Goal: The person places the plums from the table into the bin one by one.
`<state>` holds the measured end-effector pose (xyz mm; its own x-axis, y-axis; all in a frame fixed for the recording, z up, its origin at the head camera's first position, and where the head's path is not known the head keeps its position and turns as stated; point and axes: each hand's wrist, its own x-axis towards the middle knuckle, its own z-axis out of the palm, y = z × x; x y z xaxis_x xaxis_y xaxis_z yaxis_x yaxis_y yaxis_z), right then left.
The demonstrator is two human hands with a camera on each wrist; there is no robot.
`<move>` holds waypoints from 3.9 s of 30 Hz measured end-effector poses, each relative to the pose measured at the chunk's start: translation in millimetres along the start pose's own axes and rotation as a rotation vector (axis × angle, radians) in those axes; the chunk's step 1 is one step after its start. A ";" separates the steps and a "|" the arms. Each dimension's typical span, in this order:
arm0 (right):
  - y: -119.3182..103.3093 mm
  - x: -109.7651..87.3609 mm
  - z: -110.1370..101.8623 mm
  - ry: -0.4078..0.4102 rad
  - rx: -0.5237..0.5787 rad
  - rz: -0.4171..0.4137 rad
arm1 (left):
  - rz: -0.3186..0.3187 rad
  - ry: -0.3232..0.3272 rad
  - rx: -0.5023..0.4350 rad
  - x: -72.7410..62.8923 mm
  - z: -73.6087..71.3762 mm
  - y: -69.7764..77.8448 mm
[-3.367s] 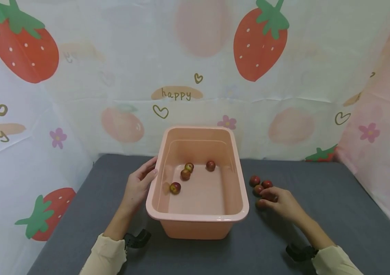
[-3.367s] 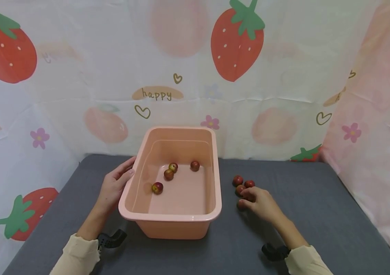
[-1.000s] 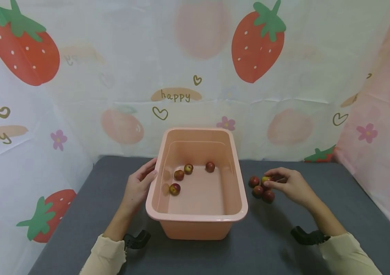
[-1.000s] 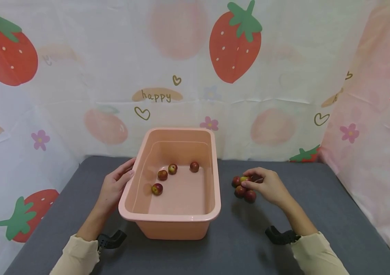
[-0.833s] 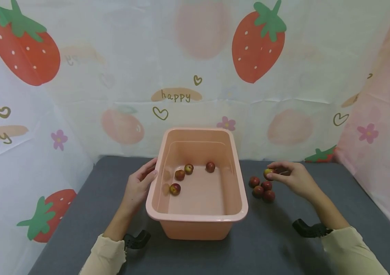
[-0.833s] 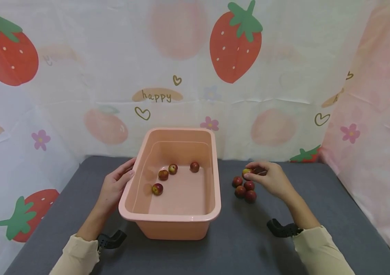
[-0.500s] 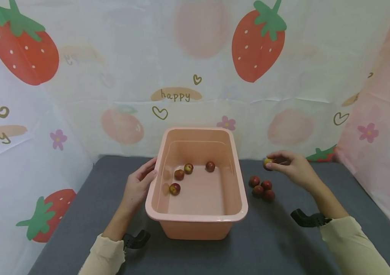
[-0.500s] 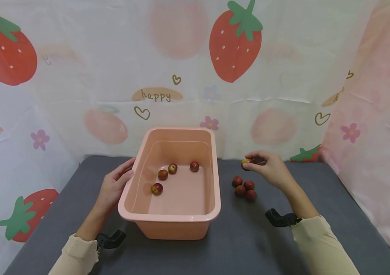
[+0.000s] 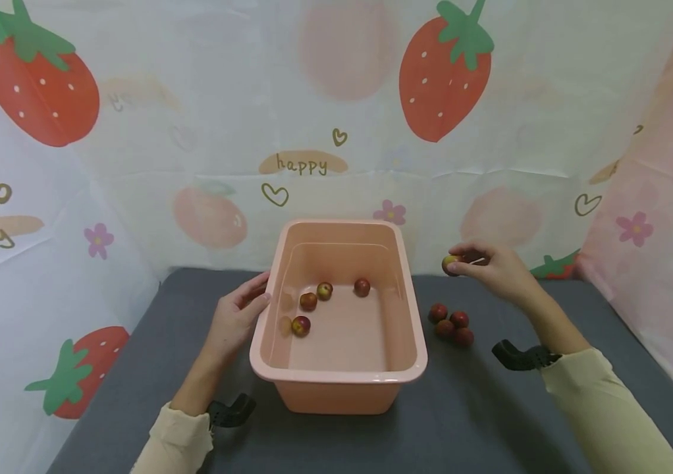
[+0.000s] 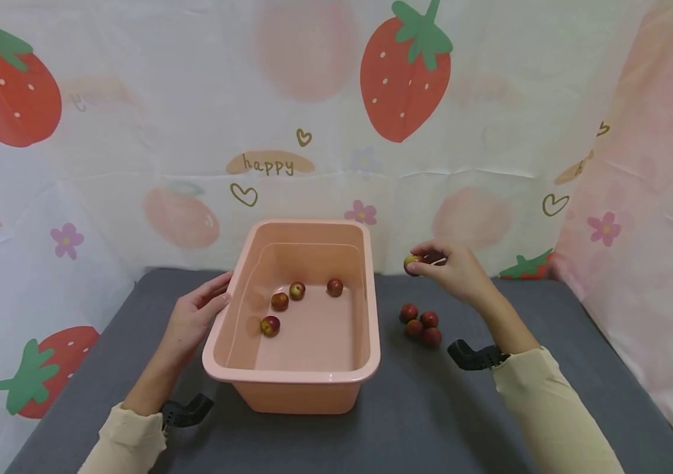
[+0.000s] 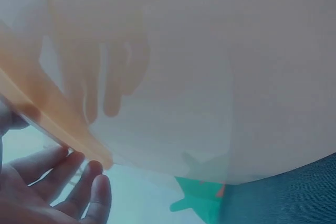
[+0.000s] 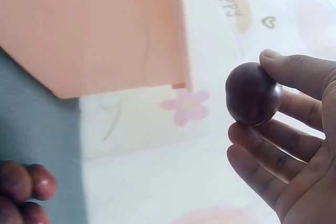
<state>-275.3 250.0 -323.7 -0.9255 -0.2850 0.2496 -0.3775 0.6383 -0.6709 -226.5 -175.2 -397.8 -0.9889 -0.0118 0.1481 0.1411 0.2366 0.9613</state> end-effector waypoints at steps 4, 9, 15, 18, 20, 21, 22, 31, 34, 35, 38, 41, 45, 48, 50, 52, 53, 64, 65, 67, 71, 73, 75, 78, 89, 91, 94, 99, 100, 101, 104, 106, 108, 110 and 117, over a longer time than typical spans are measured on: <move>-7.0 6.7 -12.1 0.033 -0.004 -0.020 | -0.010 -0.009 0.037 0.4 -1.5 2.0; -14.9 18.5 -23.6 0.053 -0.008 -0.071 | -0.017 -0.012 0.066 -0.2 -4.2 5.4; -24.5 28.9 -23.8 0.051 -0.060 -0.045 | -0.038 -0.039 0.083 0.1 -5.1 9.3; -30.7 36.2 -18.3 -0.004 -0.073 -0.017 | -0.050 -0.037 0.078 -0.1 -6.3 9.2; -35.0 41.3 -13.9 -0.042 -0.072 -0.010 | -0.053 -0.027 0.071 -0.6 -7.0 8.8; -37.3 43.6 -12.0 -0.055 -0.070 -0.007 | -0.051 -0.023 0.064 -0.7 -7.1 8.9; -39.5 45.5 -10.5 -0.061 -0.076 -0.002 | -0.047 -0.021 0.059 -1.1 -7.1 9.1; -57.0 60.9 -4.0 -0.070 -0.083 0.022 | -0.050 -0.004 0.038 -3.7 -6.7 10.3; -60.6 66.0 -1.7 -0.065 -0.065 0.027 | -0.044 -0.001 0.042 -3.4 -6.6 10.5; -61.5 67.8 -0.8 -0.062 -0.062 0.026 | -0.040 -0.002 0.043 -3.2 -6.5 10.5; -64.6 73.2 2.5 -0.064 -0.049 0.017 | -0.030 -0.005 0.047 -2.0 -5.9 9.3; -68.6 78.7 6.5 -0.071 -0.040 0.006 | -0.019 -0.007 0.058 -1.2 -5.9 7.8; -75.9 84.6 10.7 -0.079 -0.032 0.000 | -0.011 -0.008 0.062 -1.3 -5.8 7.6; -80.7 87.9 13.7 -0.090 -0.027 0.003 | -0.010 -0.013 0.060 -2.1 -5.5 8.7; -83.8 89.4 15.8 -0.094 -0.018 0.005 | -0.014 -0.016 0.057 -2.9 -5.1 9.6; -86.0 90.9 18.3 -0.097 -0.010 -0.004 | -0.018 -0.015 0.059 -3.7 -4.6 10.7; -87.0 91.6 19.8 -0.098 -0.006 -0.010 | -0.020 -0.013 0.060 -4.0 -4.5 10.9; -96.6 100.9 40.3 -0.130 -0.027 -0.034 | -0.013 0.002 0.095 -2.8 -5.2 5.0; -97.3 101.6 42.2 -0.135 -0.030 -0.032 | -0.013 0.002 0.093 -2.6 -4.9 4.8; -98.2 103.2 45.7 -0.142 -0.027 -0.027 | -0.011 0.001 0.085 -2.0 -4.3 4.7; -99.7 106.3 52.8 -0.151 -0.017 -0.029 | -0.007 -0.002 0.078 -1.8 -3.5 5.0; -99.9 108.1 57.2 -0.158 -0.011 -0.031 | -0.011 0.000 0.086 -2.2 -3.7 4.7; -100.5 109.3 61.3 -0.162 -0.021 -0.029 | -0.013 0.003 0.082 -2.9 -4.1 4.3; -100.5 111.6 68.5 -0.176 -0.020 -0.025 | -0.005 0.003 0.079 -4.1 -4.6 4.1; -103.8 118.6 91.4 -0.229 -0.031 0.027 | 0.010 -0.016 0.087 -3.3 -6.0 2.4; -105.1 120.0 95.6 -0.230 -0.027 0.038 | 0.012 -0.017 0.087 -3.4 -5.9 2.0; -106.6 121.9 101.3 -0.229 -0.024 0.046 | 0.011 -0.018 0.082 -2.7 -5.7 0.8; -106.8 124.6 109.8 -0.225 -0.056 0.059 | 0.019 -0.018 0.082 -1.1 -5.7 -0.5; -106.5 125.2 111.2 -0.227 -0.057 0.061 | 0.021 -0.016 0.084 -1.0 -5.9 -0.6; -106.0 125.7 112.7 -0.230 -0.060 0.063 | 0.023 -0.014 0.086 -0.9 -6.0 -0.7; -104.1 126.6 116.0 -0.238 -0.072 0.079 | 0.025 -0.013 0.084 -0.8 -6.1 -0.7; -102.4 127.2 117.6 -0.245 -0.081 0.093 | 0.026 -0.015 0.079 -0.7 -6.1 -0.7; -101.3 127.6 118.8 -0.250 -0.093 0.105 | 0.025 -0.016 0.074 -0.8 -6.0 -0.5; -100.9 128.4 120.0 -0.256 -0.102 0.114 | 0.027 -0.015 0.075 -1.1 -6.1 -0.4; -98.5 132.2 128.9 -0.274 -0.152 0.123 | 0.025 -0.011 0.068 -1.0 -7.3 -0.4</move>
<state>-356.3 57.3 -314.6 -0.9293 -0.3674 -0.0373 -0.2829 0.7733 -0.5674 -225.2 -182.4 -396.6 -0.9857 0.0057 0.1685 0.1623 0.3026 0.9392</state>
